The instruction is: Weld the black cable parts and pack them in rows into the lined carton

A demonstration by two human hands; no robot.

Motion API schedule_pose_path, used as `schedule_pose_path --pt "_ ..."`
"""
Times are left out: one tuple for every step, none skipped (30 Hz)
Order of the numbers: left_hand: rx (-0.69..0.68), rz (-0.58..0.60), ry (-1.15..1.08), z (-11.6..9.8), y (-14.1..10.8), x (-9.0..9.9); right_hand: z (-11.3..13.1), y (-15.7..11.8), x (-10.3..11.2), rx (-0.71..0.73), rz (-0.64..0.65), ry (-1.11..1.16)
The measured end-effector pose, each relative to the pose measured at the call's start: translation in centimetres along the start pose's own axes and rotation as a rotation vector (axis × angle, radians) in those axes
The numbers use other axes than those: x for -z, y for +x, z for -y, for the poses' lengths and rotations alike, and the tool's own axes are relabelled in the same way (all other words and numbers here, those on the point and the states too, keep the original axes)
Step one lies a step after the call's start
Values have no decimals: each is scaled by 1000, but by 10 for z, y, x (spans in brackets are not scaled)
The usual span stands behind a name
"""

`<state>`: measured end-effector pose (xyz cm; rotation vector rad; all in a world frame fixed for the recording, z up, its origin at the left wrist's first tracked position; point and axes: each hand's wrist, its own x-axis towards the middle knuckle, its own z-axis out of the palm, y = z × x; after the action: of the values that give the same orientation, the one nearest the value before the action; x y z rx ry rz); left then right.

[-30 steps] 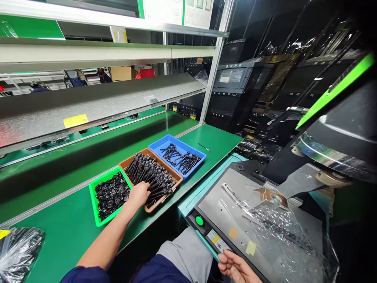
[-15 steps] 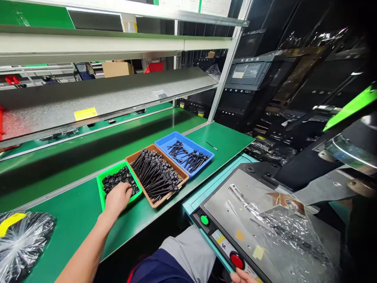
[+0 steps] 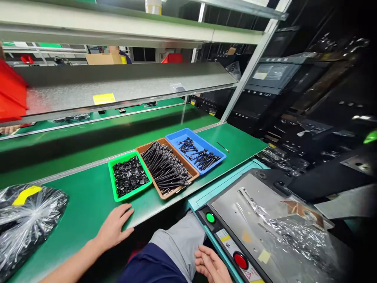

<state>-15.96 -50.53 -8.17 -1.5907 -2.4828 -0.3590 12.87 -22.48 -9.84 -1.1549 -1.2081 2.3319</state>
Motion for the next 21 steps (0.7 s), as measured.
schedule_pose_path --pt "26 -3 44 9 -16 1 1 4 -9 7 23 -27" --pt "47 0 78 15 -29 2 3 9 -17 12 49 -50" --pt "70 8 98 18 -39 2 6 15 -25 13 76 -65" --pt "90 13 106 19 -46 2 11 22 -31 10 99 -70" --pt "106 19 107 19 -49 1 16 31 -37 3 118 -67" --pt "119 24 105 17 -50 0 24 41 -41 0 123 -59" --pt "129 27 103 15 -50 -1 32 52 -46 2 116 -51" --pt "137 32 101 13 -48 -2 42 65 -49 6 102 -48" --pt "143 36 100 12 -47 -3 53 78 -54 13 77 -49" --pt "151 38 99 10 -45 -3 65 93 -58 20 50 -58" --pt "158 37 96 9 -44 -3 77 108 -63 25 27 -68" --pt "163 35 93 8 -44 -2 89 122 -69 26 5 -77" --pt "166 33 90 7 -44 -2 101 136 -75 14 -21 -90" --pt "167 31 88 7 -44 -1 111 149 -81 -15 -37 -107" --pt "167 29 88 7 -44 0 119 161 -86 -51 -35 -130" --pt "164 28 88 7 -44 0 126 171 -91 -79 -20 -165" --pt "163 27 88 7 -44 1 131 180 -95 -99 -6 -210" --pt "162 27 87 7 -44 1 135 186 -99 -107 0 -260" --pt "161 28 87 8 -44 1 137 191 -102 -107 -5 -308" --pt "161 29 87 8 -44 1 139 195 -104 -106 -21 -347" --pt "159 28 85 9 -43 1 139 197 -107 -109 -41 -370"
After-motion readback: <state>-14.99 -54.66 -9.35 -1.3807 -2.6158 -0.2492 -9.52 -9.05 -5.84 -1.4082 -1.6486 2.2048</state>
